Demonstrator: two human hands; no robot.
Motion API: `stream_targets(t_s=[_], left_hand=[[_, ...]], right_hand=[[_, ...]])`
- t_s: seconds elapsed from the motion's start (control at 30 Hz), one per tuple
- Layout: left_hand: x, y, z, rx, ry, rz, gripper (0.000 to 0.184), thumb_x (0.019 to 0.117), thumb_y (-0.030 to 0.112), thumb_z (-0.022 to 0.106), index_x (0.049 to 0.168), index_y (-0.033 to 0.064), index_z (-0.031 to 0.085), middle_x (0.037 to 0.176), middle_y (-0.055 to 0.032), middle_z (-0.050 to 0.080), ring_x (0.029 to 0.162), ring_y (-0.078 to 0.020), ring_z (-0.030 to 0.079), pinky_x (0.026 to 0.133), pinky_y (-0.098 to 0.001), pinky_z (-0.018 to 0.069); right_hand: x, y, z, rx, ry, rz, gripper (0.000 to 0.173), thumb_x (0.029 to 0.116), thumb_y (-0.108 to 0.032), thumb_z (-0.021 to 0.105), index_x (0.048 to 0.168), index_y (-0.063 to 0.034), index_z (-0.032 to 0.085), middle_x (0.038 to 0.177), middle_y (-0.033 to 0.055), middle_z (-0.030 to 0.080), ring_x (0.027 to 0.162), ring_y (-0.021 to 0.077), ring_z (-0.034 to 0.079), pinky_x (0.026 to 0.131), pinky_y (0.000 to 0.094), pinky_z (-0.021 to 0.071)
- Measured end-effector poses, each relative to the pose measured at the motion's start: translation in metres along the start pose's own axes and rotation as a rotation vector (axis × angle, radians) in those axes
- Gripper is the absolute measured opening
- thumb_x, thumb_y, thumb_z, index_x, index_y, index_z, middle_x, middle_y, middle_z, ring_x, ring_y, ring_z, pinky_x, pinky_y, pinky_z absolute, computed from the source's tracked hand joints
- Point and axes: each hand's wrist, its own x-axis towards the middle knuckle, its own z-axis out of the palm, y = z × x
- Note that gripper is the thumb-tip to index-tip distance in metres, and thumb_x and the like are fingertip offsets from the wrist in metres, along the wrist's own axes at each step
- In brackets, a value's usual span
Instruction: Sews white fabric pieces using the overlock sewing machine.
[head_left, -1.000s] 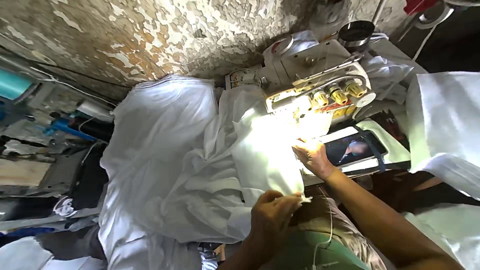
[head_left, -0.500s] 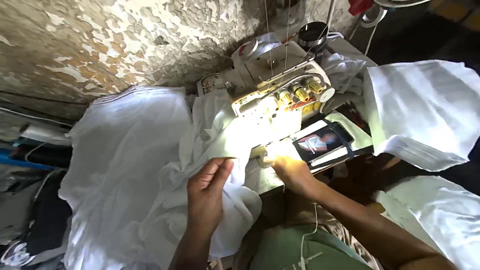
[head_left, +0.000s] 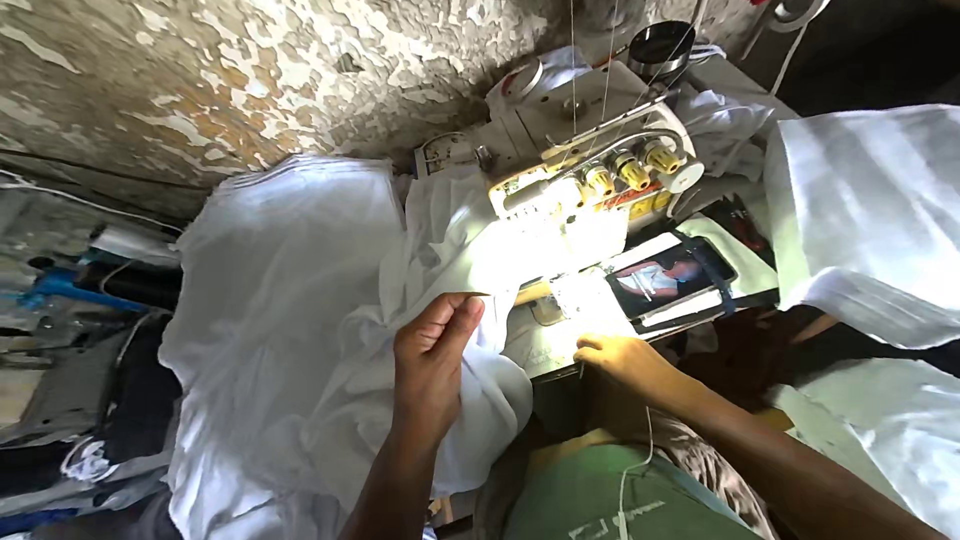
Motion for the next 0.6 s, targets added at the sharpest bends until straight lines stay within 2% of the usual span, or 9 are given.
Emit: stream_targets(t_s=[0.07, 0.23, 0.3, 0.33, 0.4, 0.47, 0.53, 0.6], left_hand=[[0.0, 0.001, 0.001, -0.006, -0.009, 0.004, 0.017, 0.103, 0.012, 0.056, 0.096, 0.0158, 0.072, 0.077, 0.0124, 0.065, 0.068, 0.0048, 0.06, 0.062, -0.0132, 0.0513], [0.0, 0.001, 0.002, 0.008, 0.003, -0.001, 0.017, 0.1027, 0.012, 0.056, 0.097, 0.0159, 0.072, 0.079, 0.0125, 0.066, 0.069, 0.0049, 0.06, 0.064, -0.0134, 0.0514], [0.0, 0.0, 0.0, 0.015, 0.021, -0.002, 0.018, 0.1027, 0.012, 0.057, 0.096, 0.0158, 0.072, 0.078, 0.0126, 0.065, 0.069, 0.0051, 0.06, 0.063, -0.0133, 0.0511], [0.001, 0.0, -0.001, 0.02, 0.034, 0.002, 0.017, 0.1028, 0.012, 0.057, 0.096, 0.0156, 0.072, 0.078, 0.0126, 0.065, 0.069, 0.0052, 0.06, 0.063, -0.0131, 0.051], [0.001, -0.001, -0.003, 0.035, 0.054, 0.017, 0.017, 0.1026, 0.011, 0.057, 0.096, 0.0153, 0.072, 0.078, 0.013, 0.065, 0.069, 0.0055, 0.06, 0.064, -0.0127, 0.0509], [0.002, -0.001, -0.003, 0.033, 0.054, 0.032, 0.017, 0.1025, 0.011, 0.057, 0.098, 0.0148, 0.072, 0.08, 0.013, 0.067, 0.07, 0.0051, 0.061, 0.065, -0.0133, 0.052], [0.003, 0.001, -0.002, 0.035, 0.045, 0.046, 0.017, 0.1024, 0.01, 0.057, 0.098, 0.0143, 0.073, 0.08, 0.0127, 0.067, 0.07, 0.005, 0.061, 0.065, -0.0133, 0.0524], [0.004, 0.003, 0.001, 0.051, 0.044, 0.055, 0.017, 0.1019, 0.01, 0.057, 0.098, 0.0141, 0.073, 0.079, 0.0132, 0.067, 0.069, 0.0057, 0.061, 0.063, -0.0125, 0.0514]], right_hand=[[0.005, 0.003, -0.001, 0.02, 0.006, -0.017, 0.012, 0.0967, 0.001, 0.058, 0.094, 0.0043, 0.069, 0.097, 0.0217, 0.069, 0.081, 0.0374, 0.071, 0.066, 0.0488, 0.0584], [0.014, -0.001, -0.02, 0.053, -0.186, 0.007, 0.018, 0.0983, 0.002, 0.054, 0.098, 0.0049, 0.072, 0.105, 0.0234, 0.07, 0.088, 0.0414, 0.071, 0.073, 0.0552, 0.0571], [0.014, -0.003, -0.026, 0.012, -0.193, 0.008, 0.019, 0.0975, 0.004, 0.054, 0.1, 0.0035, 0.073, 0.111, 0.0229, 0.07, 0.092, 0.0419, 0.071, 0.075, 0.0562, 0.0573], [0.014, -0.003, -0.028, 0.008, -0.137, -0.003, 0.02, 0.0967, 0.004, 0.055, 0.102, 0.0013, 0.074, 0.115, 0.0219, 0.071, 0.095, 0.0409, 0.072, 0.076, 0.0557, 0.058], [0.02, -0.006, -0.03, 0.047, 0.092, -0.022, 0.024, 0.0944, 0.003, 0.057, 0.107, -0.0041, 0.076, 0.119, 0.0178, 0.072, 0.092, 0.0356, 0.074, 0.073, 0.0513, 0.0601], [0.036, -0.011, -0.035, 0.094, 0.349, -0.002, 0.022, 0.0949, -0.004, 0.062, 0.112, -0.0034, 0.075, 0.113, 0.0151, 0.073, 0.089, 0.0291, 0.074, 0.072, 0.0439, 0.061], [0.06, -0.013, -0.043, 0.167, 0.507, 0.047, 0.024, 0.0938, -0.01, 0.068, 0.115, 0.0003, 0.072, 0.103, 0.0169, 0.07, 0.077, 0.0254, 0.068, 0.064, 0.0388, 0.0583], [0.085, -0.012, -0.047, 0.18, 0.567, 0.068, 0.029, 0.0925, -0.016, 0.072, 0.115, 0.002, 0.07, 0.099, 0.0198, 0.066, 0.073, 0.0284, 0.066, 0.06, 0.0418, 0.056]])
